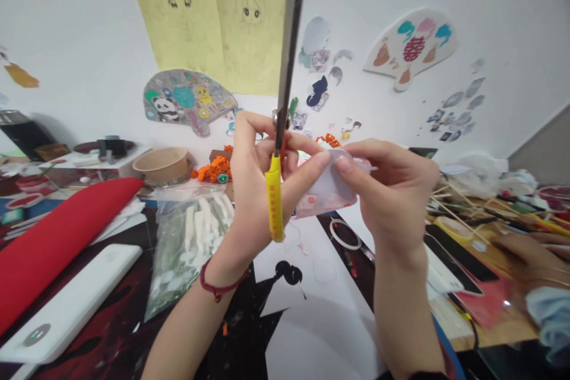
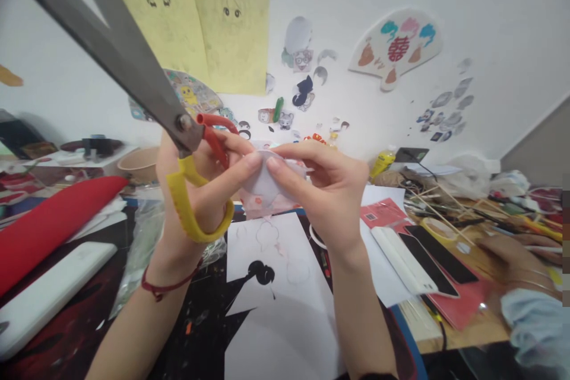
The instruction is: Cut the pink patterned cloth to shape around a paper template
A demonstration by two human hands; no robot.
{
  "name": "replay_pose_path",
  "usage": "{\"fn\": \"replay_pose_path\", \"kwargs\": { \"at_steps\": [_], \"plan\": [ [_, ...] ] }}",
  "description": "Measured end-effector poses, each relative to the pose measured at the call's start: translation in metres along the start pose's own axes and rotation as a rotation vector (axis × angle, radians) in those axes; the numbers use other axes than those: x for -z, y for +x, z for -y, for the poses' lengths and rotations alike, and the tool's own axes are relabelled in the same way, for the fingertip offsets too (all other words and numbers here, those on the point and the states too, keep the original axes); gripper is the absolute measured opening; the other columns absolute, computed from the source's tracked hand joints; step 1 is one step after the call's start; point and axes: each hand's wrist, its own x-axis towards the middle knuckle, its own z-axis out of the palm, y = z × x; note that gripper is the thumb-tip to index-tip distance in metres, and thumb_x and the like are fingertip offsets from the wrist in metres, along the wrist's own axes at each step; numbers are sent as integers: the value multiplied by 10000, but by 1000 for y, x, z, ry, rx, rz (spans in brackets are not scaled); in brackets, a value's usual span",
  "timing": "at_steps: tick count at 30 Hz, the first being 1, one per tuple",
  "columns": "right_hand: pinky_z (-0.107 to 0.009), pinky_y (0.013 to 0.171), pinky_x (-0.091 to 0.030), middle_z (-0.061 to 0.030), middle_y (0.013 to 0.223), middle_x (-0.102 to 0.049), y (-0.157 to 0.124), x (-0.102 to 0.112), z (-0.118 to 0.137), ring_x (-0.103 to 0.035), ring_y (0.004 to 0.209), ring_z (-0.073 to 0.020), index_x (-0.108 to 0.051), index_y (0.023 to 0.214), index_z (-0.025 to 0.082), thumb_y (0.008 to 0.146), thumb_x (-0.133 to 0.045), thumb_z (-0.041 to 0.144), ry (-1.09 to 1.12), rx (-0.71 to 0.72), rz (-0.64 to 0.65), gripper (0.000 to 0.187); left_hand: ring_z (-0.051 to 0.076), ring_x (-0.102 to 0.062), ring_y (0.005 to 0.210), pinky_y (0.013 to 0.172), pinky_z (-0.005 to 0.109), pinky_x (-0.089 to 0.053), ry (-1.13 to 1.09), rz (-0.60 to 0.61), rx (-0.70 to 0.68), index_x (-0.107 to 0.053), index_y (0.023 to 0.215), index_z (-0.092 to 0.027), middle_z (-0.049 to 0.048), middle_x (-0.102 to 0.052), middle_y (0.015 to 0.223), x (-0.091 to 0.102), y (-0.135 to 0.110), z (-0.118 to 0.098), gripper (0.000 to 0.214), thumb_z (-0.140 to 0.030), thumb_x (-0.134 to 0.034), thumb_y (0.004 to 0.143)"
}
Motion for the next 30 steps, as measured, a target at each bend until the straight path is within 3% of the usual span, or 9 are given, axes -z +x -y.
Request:
{"fn": "replay_pose_path", "kwargs": {
  "at_steps": [7,12,19,25,30],
  "plan": [
    [-367,671,-595,22,807,-789,-3,2,4,-714,736,-176,-808,869,364,817,-839,321,33,3,-19,74,159,-614,681,574,368,-462,-23,42,39,-416,910,-278,-43,-707,784,-2,-4,-10,522,-361,-908,755],
    [-360,646,-608,20,802,-792,-5,4,9,-721,724,-178,-810,849,354,809,-844,316,48,-57,1,64,169,-625,670,547,375,-447,105,-7,23,-467,874,-272,-44,-705,764,-4,-7,-19,448,-463,-863,785],
    [-359,625,-608,20,758,-783,-5,3,13,-718,690,-182,-803,807,338,793,-855,341,57,-51,-44,54,112,-520,530,487,336,-419,45,-48,-19,-429,880,-264,-73,-697,730,-6,-8,-22,471,-275,-885,765],
    [-366,630,-627,16,763,-791,-5,4,14,-724,683,-186,-800,803,338,795,-851,317,40,-38,-66,56,134,-618,701,558,333,-457,34,-163,-83,-479,885,-246,-39,-574,761,-4,-2,-22,417,-245,-877,762],
    [-362,637,-632,18,787,-800,-6,4,13,-745,715,-190,-800,831,346,820,-833,320,29,1,-24,44,191,-685,811,592,363,-491,79,-80,-42,-475,922,-258,-15,-682,828,1,-4,-22,453,-347,-889,762]
  ]
}}
